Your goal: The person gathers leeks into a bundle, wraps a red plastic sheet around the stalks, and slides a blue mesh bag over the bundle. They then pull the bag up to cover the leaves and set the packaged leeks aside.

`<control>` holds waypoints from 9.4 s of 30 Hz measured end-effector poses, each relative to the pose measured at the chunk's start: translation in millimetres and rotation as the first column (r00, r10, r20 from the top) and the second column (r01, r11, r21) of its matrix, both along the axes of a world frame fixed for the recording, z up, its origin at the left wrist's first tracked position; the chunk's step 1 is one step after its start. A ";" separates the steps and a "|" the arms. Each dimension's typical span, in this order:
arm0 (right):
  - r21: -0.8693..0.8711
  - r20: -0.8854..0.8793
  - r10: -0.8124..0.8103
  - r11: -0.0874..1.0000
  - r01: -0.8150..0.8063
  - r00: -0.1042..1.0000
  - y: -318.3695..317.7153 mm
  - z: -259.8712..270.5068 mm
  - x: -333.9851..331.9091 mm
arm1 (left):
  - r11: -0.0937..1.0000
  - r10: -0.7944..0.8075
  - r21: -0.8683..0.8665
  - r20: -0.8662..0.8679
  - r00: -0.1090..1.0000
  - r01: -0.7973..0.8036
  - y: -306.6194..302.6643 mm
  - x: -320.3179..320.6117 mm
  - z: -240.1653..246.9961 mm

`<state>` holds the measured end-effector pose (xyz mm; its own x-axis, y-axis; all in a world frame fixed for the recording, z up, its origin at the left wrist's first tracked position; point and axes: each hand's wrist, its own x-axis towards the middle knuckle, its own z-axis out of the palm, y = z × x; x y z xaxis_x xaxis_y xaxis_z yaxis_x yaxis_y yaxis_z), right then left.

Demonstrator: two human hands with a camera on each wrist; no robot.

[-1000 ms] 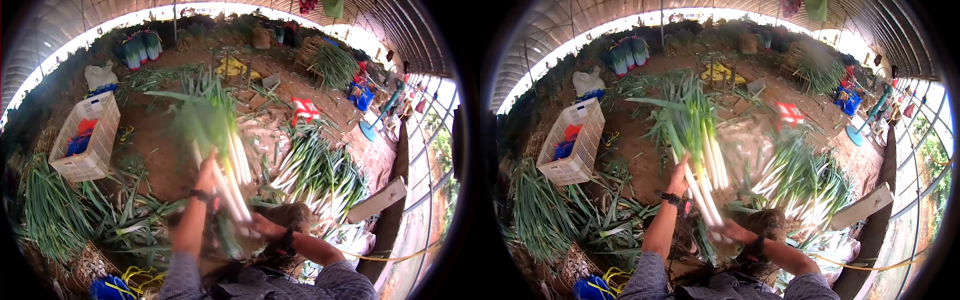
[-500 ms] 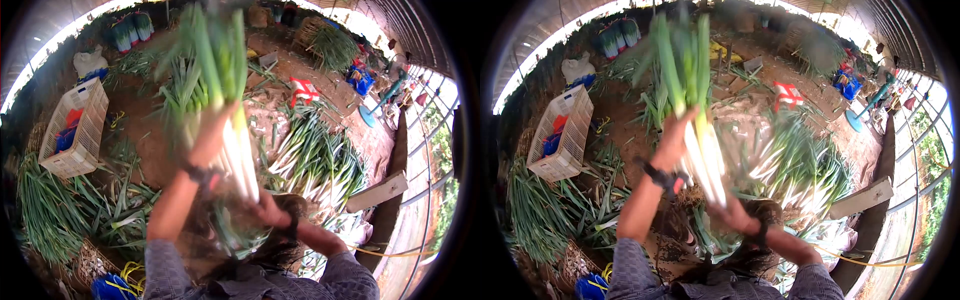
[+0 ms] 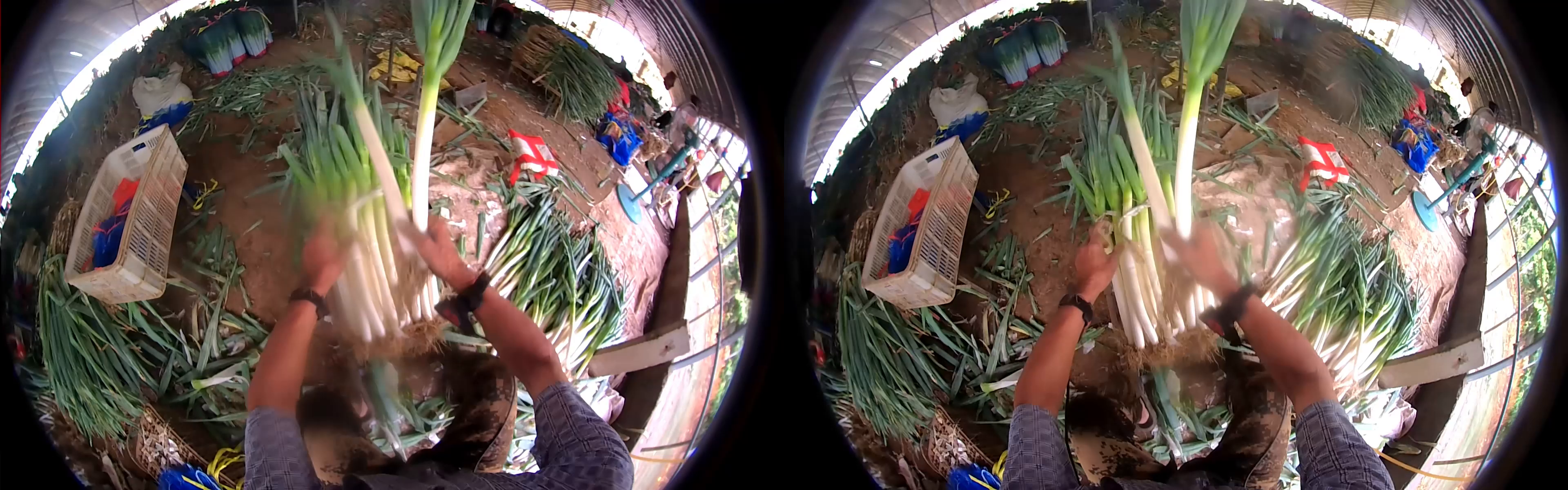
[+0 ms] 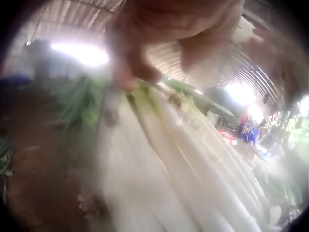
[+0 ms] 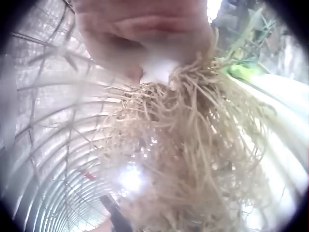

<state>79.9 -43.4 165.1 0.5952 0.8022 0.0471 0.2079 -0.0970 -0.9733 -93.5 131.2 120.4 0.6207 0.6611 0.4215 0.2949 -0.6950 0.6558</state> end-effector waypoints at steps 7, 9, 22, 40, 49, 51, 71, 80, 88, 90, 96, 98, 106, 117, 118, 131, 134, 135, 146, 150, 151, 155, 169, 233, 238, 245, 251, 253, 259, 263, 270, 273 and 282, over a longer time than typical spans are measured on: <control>-0.234 -0.256 0.030 0.968 -0.092 0.966 -30.1 -85.7 20.0 | 0.975 0.209 0.134 -0.249 0.946 -0.180 54.1 50.4 -42.2; -0.130 -0.311 0.017 0.990 -0.060 0.950 -35.7 -80.4 10.5 | 0.979 0.137 0.187 -0.319 0.938 -0.080 58.4 46.2 -46.5; -0.074 -0.338 0.019 0.996 -0.047 0.941 -36.8 -24.4 6.3 | 0.641 0.704 -0.691 0.354 0.616 -0.334 150.9 -194.7 -79.7; 0.323 -0.555 0.328 0.932 -0.165 0.764 -50.4 -72.4 -29.9 | 0.595 0.362 -0.794 0.400 0.842 0.121 -23.1 72.2 -82.0; 0.117 -0.521 -0.032 0.987 0.109 0.853 -34.9 57.0 36.7 | 0.484 0.396 -0.828 0.496 0.773 0.283 -63.2 -12.7 47.8; 0.218 -0.455 0.051 0.974 0.056 0.889 -33.1 107.9 36.1 | 0.444 0.417 -0.800 0.583 0.697 0.404 -81.8 -36.1 66.5; -0.555 0.507 0.295 0.831 0.045 0.810 -17.6 -104.1 12.6 | 0.363 0.384 -0.876 0.451 0.806 0.317 -171.0 -75.5 75.7; -0.627 0.491 0.426 0.778 -0.031 0.760 -35.1 -131.0 -33.8 | 0.371 0.416 -0.841 0.530 0.739 0.394 -171.6 -90.8 70.6; -0.673 0.519 0.512 0.738 -0.042 0.685 -54.6 -130.2 -36.2 | 0.381 0.436 -0.855 0.501 0.748 0.351 -176.0 -96.6 63.6; -0.651 0.437 0.343 0.758 0.030 0.832 -55.1 -126.5 -37.9 | 0.414 0.425 -0.848 0.501 0.754 0.331 -179.6 -92.2 58.6; -0.675 0.470 0.441 0.738 -0.011 0.765 -63.1 -66.2 -29.7 | 0.618 0.354 -0.736 0.574 0.738 0.276 -180.5 -75.3 47.0; -0.494 0.305 0.356 0.852 -0.173 0.883 -77.4 -27.9 -49.8 | 0.722 0.289 -0.661 0.557 0.778 0.205 -177.8 -65.7 57.8; -0.028 -0.087 0.239 0.970 -0.243 0.967 -127.2 50.2 -101.8 | 0.750 -0.152 -0.451 0.594 0.790 0.484 -138.0 -2.3 132.0; 0.373 0.119 -0.108 0.926 0.057 0.987 -69.3 78.5 -17.6 | 0.659 -0.454 0.455 -0.393 0.799 0.599 -16.2 119.3 -35.7; 0.379 0.157 -0.125 0.924 0.057 0.980 -66.1 75.1 -14.8 | 0.671 -0.435 0.441 -0.418 0.798 0.596 -7.0 121.7 -44.3; -0.450 0.299 0.348 0.873 -0.191 0.888 -67.6 -130.4 -38.3 | 0.774 -0.174 0.504 -0.412 0.894 0.383 11.3 82.6 -57.3; -0.511 0.406 0.503 0.817 -0.268 0.763 -67.8 -126.8 -28.9 | 0.796 -0.182 0.478 -0.396 0.900 0.371 11.6 83.2 -55.0; -0.489 0.413 0.492 0.830 -0.270 0.766 -72.3 -118.7 -26.5 | 0.799 -0.190 0.477 -0.378 0.906 0.366 12.0 82.7 -56.7; -0.562 0.386 0.170 0.823 0.084 0.907 -57.9 -93.5 -22.1 | 0.839 -0.264 0.433 -0.204 0.943 0.329 12.1 85.2 -62.5; -0.605 0.385 0.408 0.789 -0.108 0.828 -66.3 -101.0 -32.1 | 0.877 -0.255 0.368 -0.184 0.949 0.307 10.7 86.8 -64.8; -0.614 0.392 0.464 0.775 -0.150 0.794 -65.0 -108.6 -33.5 | 0.897 -0.259 0.321 -0.177 0.950 0.304 10.1 86.5 -66.6; -0.592 0.410 0.585 0.754 -0.284 0.700 -60.2 -138.6 -23.1 | 0.849 -0.263 0.394 -0.263 0.928 0.352 3.8 94.3 -51.6; -0.310 0.713 0.303 0.945 -0.104 0.633 -8.9 -91.6 -36.6 | 0.725 -0.195 0.552 -0.409 0.891 0.412 14.6 113.3 -83.2; -0.703 0.412 0.608 0.686 -0.188 0.678 -67.8 -164.7 -29.2 | 0.736 -0.272 0.471 -0.452 0.849 0.486 -45.0 34.4 -95.2; -0.807 0.240 0.680 0.536 -0.247 0.693 -49.0 -106.0 -33.8 | 0.716 -0.233 0.468 -0.540 0.809 0.518 -41.4 39.8 -103.4; -0.700 0.494 0.598 0.704 -0.119 0.631 -40.9 -65.5 -19.8 | 0.819 -0.309 0.206 -0.626 0.716 0.535 -52.5 37.5 -61.0; -0.512 0.719 0.459 0.858 -0.050 0.521 -37.4 -107.4 -42.8 | 0.810 -0.471 0.230 -0.295 0.832 0.540 -29.7 34.0 -81.2; -0.501 0.749 0.459 0.864 -0.045 0.477 -37.6 -117.6 -39.3 | 0.835 -0.506 0.168 -0.136 0.852 0.523 -17.0 41.1 -96.1; -0.412 0.754 0.386 0.908 -0.074 0.531 -36.9 -132.5 -35.2 | 0.788 -0.269 0.436 -0.392 0.880 0.435 34.8 100.6 -48.1; -0.367 0.772 0.346 0.927 -0.070 0.533 -38.2 -129.5 -34.2 | 0.791 -0.175 0.466 -0.450 0.876 0.397 35.8 154.3 -40.5; -0.420 0.673 0.436 0.890 -0.176 0.598 -39.5 -119.2 -23.4 | 0.769 -0.099 0.506 -0.510 0.854 0.391 37.2 165.5 -60.2; -0.312 0.306 0.415 0.894 -0.322 0.857 -53.4 -79.3 7.3 | 0.851 -0.102 0.393 -0.528 0.843 0.349 7.4 147.7 -39.6; -0.310 0.471 0.249 0.945 -0.106 0.846 -184.4 -111.0 47.3 | 0.735 -0.322 0.321 -0.610 0.724 0.597 -95.6 0.0 -83.2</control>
<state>127.2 -227.8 54.0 0.3938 0.9164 0.0711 0.6949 -0.2462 -0.6756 -93.4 35.6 37.3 0.9896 0.0340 0.1396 0.0241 -0.9971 0.0722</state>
